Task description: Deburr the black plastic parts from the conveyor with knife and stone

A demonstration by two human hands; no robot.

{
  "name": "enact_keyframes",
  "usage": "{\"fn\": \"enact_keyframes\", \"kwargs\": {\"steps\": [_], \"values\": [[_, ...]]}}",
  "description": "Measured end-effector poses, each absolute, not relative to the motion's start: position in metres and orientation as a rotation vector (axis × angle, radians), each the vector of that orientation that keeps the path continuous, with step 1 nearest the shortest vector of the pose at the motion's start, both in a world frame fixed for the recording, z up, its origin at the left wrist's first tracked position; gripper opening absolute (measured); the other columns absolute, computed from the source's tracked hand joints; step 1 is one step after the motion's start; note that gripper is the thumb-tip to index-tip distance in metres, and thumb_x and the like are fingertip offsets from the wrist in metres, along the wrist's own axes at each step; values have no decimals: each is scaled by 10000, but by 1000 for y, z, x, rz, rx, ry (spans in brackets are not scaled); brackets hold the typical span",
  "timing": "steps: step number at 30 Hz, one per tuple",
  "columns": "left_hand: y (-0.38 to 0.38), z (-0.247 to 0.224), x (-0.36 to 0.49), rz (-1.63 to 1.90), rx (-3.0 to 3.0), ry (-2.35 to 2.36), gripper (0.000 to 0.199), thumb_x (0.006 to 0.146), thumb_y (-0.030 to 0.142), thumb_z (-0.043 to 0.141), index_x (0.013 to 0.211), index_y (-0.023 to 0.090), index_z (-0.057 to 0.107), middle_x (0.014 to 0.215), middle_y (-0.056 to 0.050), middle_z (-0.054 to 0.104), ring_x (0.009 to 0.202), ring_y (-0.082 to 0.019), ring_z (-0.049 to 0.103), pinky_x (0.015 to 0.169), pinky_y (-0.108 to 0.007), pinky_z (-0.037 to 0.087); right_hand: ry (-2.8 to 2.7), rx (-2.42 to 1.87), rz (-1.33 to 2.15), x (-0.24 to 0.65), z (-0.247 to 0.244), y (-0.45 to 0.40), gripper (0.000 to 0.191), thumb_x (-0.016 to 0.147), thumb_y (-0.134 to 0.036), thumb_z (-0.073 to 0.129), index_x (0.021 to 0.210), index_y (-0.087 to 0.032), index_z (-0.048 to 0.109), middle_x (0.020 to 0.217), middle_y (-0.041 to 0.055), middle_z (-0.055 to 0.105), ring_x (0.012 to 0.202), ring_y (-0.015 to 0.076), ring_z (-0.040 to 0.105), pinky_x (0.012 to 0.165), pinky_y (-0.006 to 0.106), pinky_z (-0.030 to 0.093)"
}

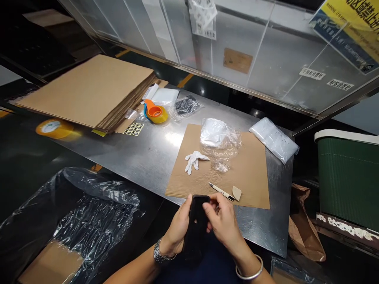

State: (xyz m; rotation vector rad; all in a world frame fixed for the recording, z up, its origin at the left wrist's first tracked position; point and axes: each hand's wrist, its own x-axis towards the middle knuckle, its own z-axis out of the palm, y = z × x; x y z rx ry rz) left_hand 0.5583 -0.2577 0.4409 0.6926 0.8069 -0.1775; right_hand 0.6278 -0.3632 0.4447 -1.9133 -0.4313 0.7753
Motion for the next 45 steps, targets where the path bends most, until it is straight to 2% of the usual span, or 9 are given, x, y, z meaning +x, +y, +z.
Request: {"fn": "enact_keyframes", "kwargs": {"steps": [5, 9, 12, 15, 19, 24, 33, 39, 45], "values": [[-249, 440, 566, -126, 592, 889, 615, 765, 638, 379, 868, 89, 634, 563, -69, 648, 530, -185, 610, 558, -291, 479, -600, -1799, 875, 612, 448, -371, 589, 769, -212, 530, 1311, -226, 300, 1225, 95, 438, 1100, 193, 472, 911, 332, 423], [-246, 438, 568, -211, 487, 879, 680, 796, 647, 273, 782, 69, 632, 503, -83, 626, 451, -170, 583, 500, -281, 470, -601, -1622, 967, 603, 447, -377, 720, 772, -210, 553, 1387, -255, 182, 1415, 82, 227, 1280, 215, 293, 1018, 358, 329], [-247, 436, 569, -202, 451, 869, 661, 801, 640, 276, 770, 79, 625, 511, -80, 629, 495, -179, 606, 519, -279, 478, -487, -1652, 844, 603, 442, -374, 553, 790, -258, 563, 1306, -257, 363, 1312, 86, 393, 1164, 215, 444, 939, 342, 411], [-249, 435, 571, -239, 433, 834, 615, 789, 636, 335, 771, 91, 617, 552, -74, 642, 515, -179, 619, 494, -261, 473, -307, -1785, 679, 610, 436, -368, 248, 836, -357, 512, 1005, -192, 587, 943, 76, 593, 815, 185, 603, 697, 298, 506], [-245, 433, 575, -355, 341, 717, 708, 767, 692, 262, 787, 84, 624, 603, -82, 655, 493, -168, 620, 473, -254, 478, -118, -1777, 653, 625, 426, -362, 349, 854, -471, 447, 748, -161, 566, 604, 15, 553, 514, 126, 547, 489, 251, 470], [-236, 429, 578, -204, 379, 752, 699, 757, 681, 331, 697, 53, 634, 640, -140, 675, 630, -198, 653, 683, -297, 511, -99, -1703, 709, 631, 413, -361, 420, 829, -539, 446, 740, -149, 573, 610, 18, 569, 507, 108, 520, 479, 226, 443], [-228, 424, 580, -77, 449, 881, 644, 720, 683, 408, 796, 95, 659, 677, -90, 671, 685, -216, 641, 666, -323, 504, -309, -1808, 907, 616, 411, -354, 349, 852, -442, 456, 1010, -173, 612, 546, -26, 520, 484, 112, 465, 469, 212, 357], [-229, 429, 575, -52, 808, 665, 450, 804, 479, 491, 1127, 186, 600, 1141, -70, 621, 1126, -229, 490, 1001, -343, 320, -14, -1368, 803, 616, 406, -335, 232, 742, -404, 615, 835, -191, 618, 572, -16, 569, 496, 123, 500, 456, 218, 389], [-224, 443, 563, -162, 971, 476, 398, 811, 311, 522, 1202, 241, 539, 1310, -36, 498, 1255, -233, 362, 1059, -367, 242, 153, -1235, 625, 615, 399, -330, 202, 703, -380, 611, 779, -205, 545, 550, -40, 552, 484, 109, 499, 447, 217, 416]]}}
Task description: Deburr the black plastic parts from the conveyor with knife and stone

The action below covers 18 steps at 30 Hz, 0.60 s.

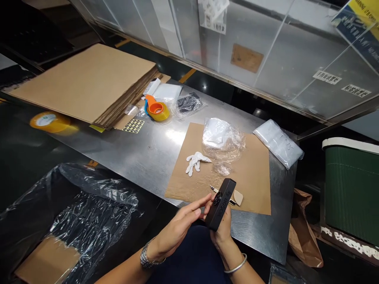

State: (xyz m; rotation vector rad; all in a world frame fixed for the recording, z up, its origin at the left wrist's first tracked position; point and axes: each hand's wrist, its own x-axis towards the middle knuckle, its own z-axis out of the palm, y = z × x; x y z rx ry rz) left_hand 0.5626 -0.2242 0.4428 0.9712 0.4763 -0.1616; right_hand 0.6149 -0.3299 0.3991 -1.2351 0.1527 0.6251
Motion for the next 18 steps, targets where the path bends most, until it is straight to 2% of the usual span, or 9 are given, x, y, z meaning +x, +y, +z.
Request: {"fn": "enact_keyframes", "kwargs": {"steps": [5, 18], "values": [[-234, 451, 561, -141, 1013, 477, 440, 749, 213, 568, 1186, 262, 553, 1377, -18, 417, 1289, -221, 312, 1085, -358, 207, 264, -1255, 470, 610, 394, -329, 200, 657, -339, 641, 649, -185, 513, 525, -42, 531, 470, 102, 489, 456, 226, 416], [-243, 447, 560, -141, 895, 517, 550, 652, 98, 484, 1169, 267, 567, 1347, 11, 457, 1320, -217, 250, 1102, -376, 158, 278, -1326, 408, 609, 403, -328, 237, 606, -284, 687, 638, -180, 476, 559, -69, 464, 478, 68, 413, 446, 189, 368]]}}
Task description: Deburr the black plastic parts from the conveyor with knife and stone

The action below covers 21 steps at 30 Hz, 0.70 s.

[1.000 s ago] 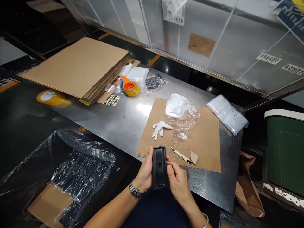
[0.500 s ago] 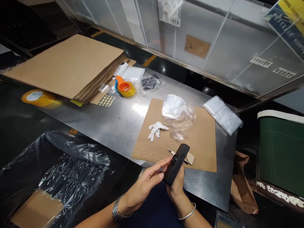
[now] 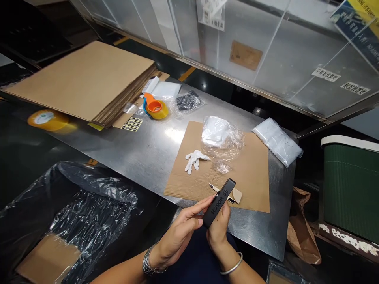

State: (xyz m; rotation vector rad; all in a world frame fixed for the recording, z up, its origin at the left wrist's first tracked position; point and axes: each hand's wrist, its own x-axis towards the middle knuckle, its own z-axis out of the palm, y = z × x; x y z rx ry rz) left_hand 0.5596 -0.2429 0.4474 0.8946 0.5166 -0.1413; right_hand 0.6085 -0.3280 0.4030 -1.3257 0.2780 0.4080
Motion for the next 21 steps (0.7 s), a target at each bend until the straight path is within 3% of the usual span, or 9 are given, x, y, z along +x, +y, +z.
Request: {"fn": "enact_keyframes", "kwargs": {"steps": [21], "values": [[-251, 448, 560, -93, 834, 532, 478, 697, 85, 485, 1144, 222, 583, 1341, -11, 455, 1294, -221, 312, 1097, -378, 197, 88, -1471, 391, 605, 392, -341, 210, 656, -224, 657, 690, -198, 452, 575, -77, 459, 497, 75, 399, 463, 197, 351]]}}
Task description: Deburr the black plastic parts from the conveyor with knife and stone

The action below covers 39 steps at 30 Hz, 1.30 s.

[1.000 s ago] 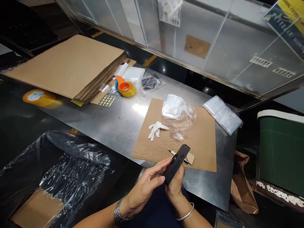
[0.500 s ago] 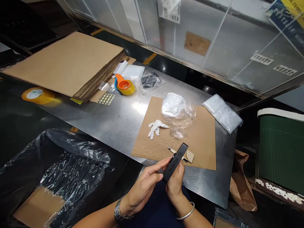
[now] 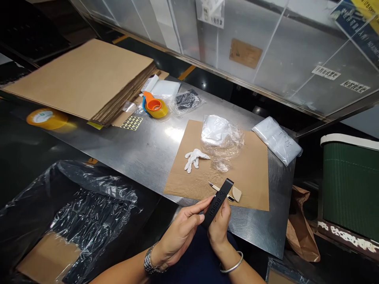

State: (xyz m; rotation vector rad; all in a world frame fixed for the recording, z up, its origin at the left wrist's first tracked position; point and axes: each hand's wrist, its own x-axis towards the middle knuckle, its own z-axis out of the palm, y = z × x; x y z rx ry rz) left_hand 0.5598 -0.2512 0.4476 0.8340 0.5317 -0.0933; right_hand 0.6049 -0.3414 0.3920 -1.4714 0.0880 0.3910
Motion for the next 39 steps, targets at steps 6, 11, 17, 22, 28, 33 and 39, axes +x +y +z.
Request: {"fn": "enact_keyframes", "kwargs": {"steps": [6, 11, 17, 22, 28, 33, 39], "values": [[-254, 452, 561, -68, 782, 561, 435, 709, 100, 509, 1118, 210, 606, 1323, -31, 478, 1286, -235, 325, 1098, -390, 191, 46, -1518, 384, 604, 392, -343, 204, 690, -230, 642, 668, -198, 442, 569, -77, 444, 508, 77, 388, 465, 194, 328], [-256, 453, 561, -45, 764, 582, 375, 735, 147, 554, 1101, 198, 617, 1299, -52, 503, 1279, -236, 338, 1098, -387, 191, 43, -1564, 368, 605, 392, -345, 176, 701, -243, 642, 689, -195, 474, 583, -67, 457, 526, 86, 399, 483, 200, 340], [-257, 450, 560, -30, 718, 647, 353, 735, 243, 627, 1084, 186, 629, 1303, -73, 496, 1264, -239, 363, 1100, -376, 189, 90, -1521, 400, 606, 392, -340, 197, 677, -279, 650, 678, -196, 471, 590, -67, 444, 523, 82, 397, 480, 196, 351], [-257, 450, 561, -24, 620, 697, 324, 763, 285, 586, 1065, 182, 643, 1299, -75, 499, 1275, -257, 340, 1087, -407, 217, 164, -1464, 452, 607, 395, -333, 225, 670, -325, 634, 662, -196, 450, 560, -73, 410, 473, 68, 357, 425, 182, 323], [-256, 452, 560, -37, 748, 648, 346, 757, 256, 603, 1099, 207, 621, 1305, -59, 497, 1251, -241, 383, 1093, -390, 213, 190, -1441, 459, 608, 395, -333, 181, 668, -269, 640, 665, -185, 480, 592, -64, 429, 520, 73, 379, 480, 191, 344], [-254, 450, 557, -60, 758, 655, 429, 704, 120, 559, 1119, 219, 606, 1332, -27, 468, 1268, -229, 357, 1092, -382, 208, 200, -1408, 509, 608, 396, -330, 226, 704, -321, 599, 624, -197, 428, 521, -79, 376, 459, 68, 334, 432, 192, 300], [-251, 450, 555, -75, 690, 676, 570, 586, 42, 487, 1107, 234, 615, 1317, 3, 485, 1309, -223, 279, 1100, -392, 152, 187, -1466, 538, 608, 397, -325, 282, 731, -391, 550, 611, -211, 369, 477, -86, 347, 413, 69, 313, 391, 192, 279]]}}
